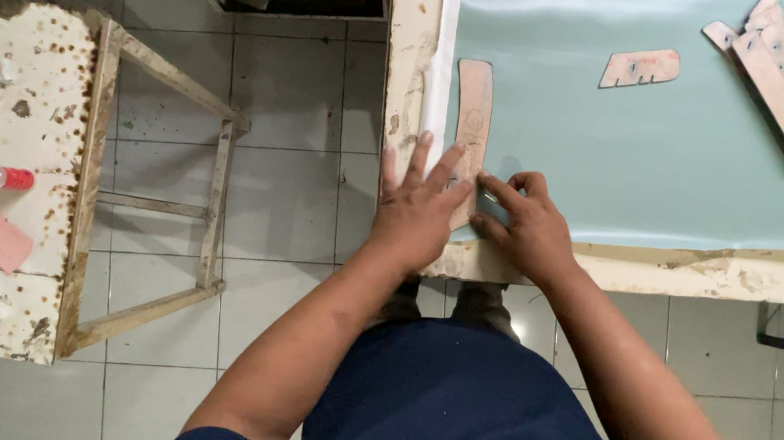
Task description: The person stands at a cutting table and sorts cardboard shoe pattern pieces one at a time, picking each piece from the mat, marking or creasing it with a small hand tool, and stacking it with a growing pile of finished pieces at the top of the table.
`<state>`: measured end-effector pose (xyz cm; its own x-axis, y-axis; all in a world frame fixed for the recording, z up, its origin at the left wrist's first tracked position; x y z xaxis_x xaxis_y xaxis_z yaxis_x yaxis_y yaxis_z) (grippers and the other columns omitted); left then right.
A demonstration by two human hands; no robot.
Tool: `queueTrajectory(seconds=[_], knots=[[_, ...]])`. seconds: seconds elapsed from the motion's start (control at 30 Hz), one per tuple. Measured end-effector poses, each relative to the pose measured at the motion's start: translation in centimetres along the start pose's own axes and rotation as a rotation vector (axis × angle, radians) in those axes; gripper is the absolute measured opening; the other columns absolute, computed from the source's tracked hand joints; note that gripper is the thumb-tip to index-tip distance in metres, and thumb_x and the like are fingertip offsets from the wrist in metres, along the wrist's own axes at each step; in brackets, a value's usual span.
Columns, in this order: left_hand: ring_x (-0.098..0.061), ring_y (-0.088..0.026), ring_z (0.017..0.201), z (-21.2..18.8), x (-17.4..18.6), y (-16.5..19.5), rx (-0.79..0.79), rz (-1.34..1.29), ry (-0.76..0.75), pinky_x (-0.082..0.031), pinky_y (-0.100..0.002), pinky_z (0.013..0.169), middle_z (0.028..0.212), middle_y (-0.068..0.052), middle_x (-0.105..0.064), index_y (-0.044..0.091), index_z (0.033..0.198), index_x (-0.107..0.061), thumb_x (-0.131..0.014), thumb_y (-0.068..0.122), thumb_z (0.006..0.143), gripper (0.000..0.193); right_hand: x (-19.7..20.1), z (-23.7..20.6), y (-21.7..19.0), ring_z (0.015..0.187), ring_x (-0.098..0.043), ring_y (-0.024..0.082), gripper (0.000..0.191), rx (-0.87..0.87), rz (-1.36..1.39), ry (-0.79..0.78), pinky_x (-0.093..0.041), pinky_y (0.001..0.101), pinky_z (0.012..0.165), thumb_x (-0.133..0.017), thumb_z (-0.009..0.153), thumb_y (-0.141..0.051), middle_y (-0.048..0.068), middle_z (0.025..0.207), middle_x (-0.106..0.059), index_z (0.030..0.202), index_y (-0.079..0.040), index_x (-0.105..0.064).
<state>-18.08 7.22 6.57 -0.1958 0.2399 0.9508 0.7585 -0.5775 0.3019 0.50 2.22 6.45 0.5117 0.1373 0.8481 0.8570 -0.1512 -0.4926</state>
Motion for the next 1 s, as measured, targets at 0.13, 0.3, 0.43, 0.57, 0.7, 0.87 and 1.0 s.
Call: queueTrajectory(seconds=[0.13,0.3,0.43,0.57,0.7,0.87,1.0], knots=[[-0.044,-0.034,0.144,1.7,-1.3,2.0,-0.088,0.091,-0.228,-0.033,-0.054,0.117,0.155,-0.016,-0.045,-0.003,0.140,-0.060,-0.055,0.012,0.098,0.045,1.2,1.7,0.8,0.095,-0.064,0.027,0.054,0.030,0.162,-0.050,-0.054,0.0382,0.085,-0.072,0.081,-0.024,0.012,0.115,-0.058,0.135,-0.023,-0.068],[-0.060,-0.037,0.105,3.5,-3.6,6.1,-0.093,0.532,-0.032,-0.049,-0.044,0.086,0.141,-0.039,-0.052,-0.020,0.127,-0.059,-0.055,0.010,0.088,0.049,5.1,6.2,-0.3,0.098,-0.063,0.031,0.023,0.106,0.133,0.140,-0.053,0.0402,0.085,-0.065,0.102,-0.027,0.014,0.103,-0.063,0.112,-0.009,-0.077],[-0.061,-0.031,0.088,4.5,-4.3,7.2,-0.003,0.723,0.044,-0.046,-0.039,0.072,0.135,-0.033,-0.060,-0.015,0.129,-0.059,-0.056,0.011,0.088,0.049,6.9,9.3,-3.8,0.097,-0.067,0.034,0.026,0.339,0.200,-0.047,-0.054,0.0417,0.085,-0.061,0.101,-0.025,0.015,0.108,-0.071,0.113,-0.004,-0.072],[-0.059,-0.035,0.101,5.5,-4.4,6.4,-0.095,0.526,-0.208,-0.045,-0.044,0.086,0.116,-0.026,-0.065,-0.012,0.125,-0.061,-0.058,0.019,0.091,0.047,6.5,10.9,-6.1,0.090,-0.071,0.034,0.027,0.166,0.087,-0.299,-0.054,0.0432,0.081,-0.059,0.100,-0.028,0.015,0.099,-0.074,0.109,-0.005,-0.070],[-0.058,-0.032,0.100,6.6,-4.2,5.9,-0.073,0.498,-0.162,-0.044,-0.043,0.084,0.114,-0.023,-0.065,-0.010,0.122,-0.064,-0.059,0.019,0.092,0.042,6.5,12.2,-6.4,0.089,-0.070,0.035,0.028,0.221,0.040,-0.289,-0.054,0.0442,0.079,-0.058,0.101,-0.030,0.015,0.100,-0.073,0.109,-0.006,-0.071],[-0.057,-0.032,0.098,8.0,-4.3,5.3,-0.084,0.554,-0.130,-0.044,-0.042,0.080,0.114,-0.024,-0.064,-0.011,0.123,-0.064,-0.059,0.017,0.090,0.044,6.9,14.2,-5.8,0.088,-0.070,0.035,0.029,0.226,0.032,-0.298,-0.055,0.0443,0.079,-0.058,0.100,-0.031,0.015,0.099,-0.074,0.110,-0.006,-0.070],[-0.057,-0.032,0.101,8.7,-4.9,5.2,-0.097,0.512,-0.079,-0.045,-0.043,0.082,0.115,-0.022,-0.064,-0.010,0.122,-0.064,-0.059,0.016,0.088,0.043,7.1,14.7,-5.4,0.089,-0.070,0.036,0.029,0.273,-0.002,-0.282,-0.055,0.0450,0.080,-0.058,0.100,-0.031,0.016,0.097,-0.074,0.109,-0.006,-0.071]])
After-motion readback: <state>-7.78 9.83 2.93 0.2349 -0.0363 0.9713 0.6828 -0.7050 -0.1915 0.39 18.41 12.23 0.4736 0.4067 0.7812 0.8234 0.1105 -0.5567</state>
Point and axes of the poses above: each hand's wrist, its own z-axis towards the middle knuckle, its own x-axis out of the back of the hand, y = z × x, the point moved 1 cm from there along z, towards the middle knuckle
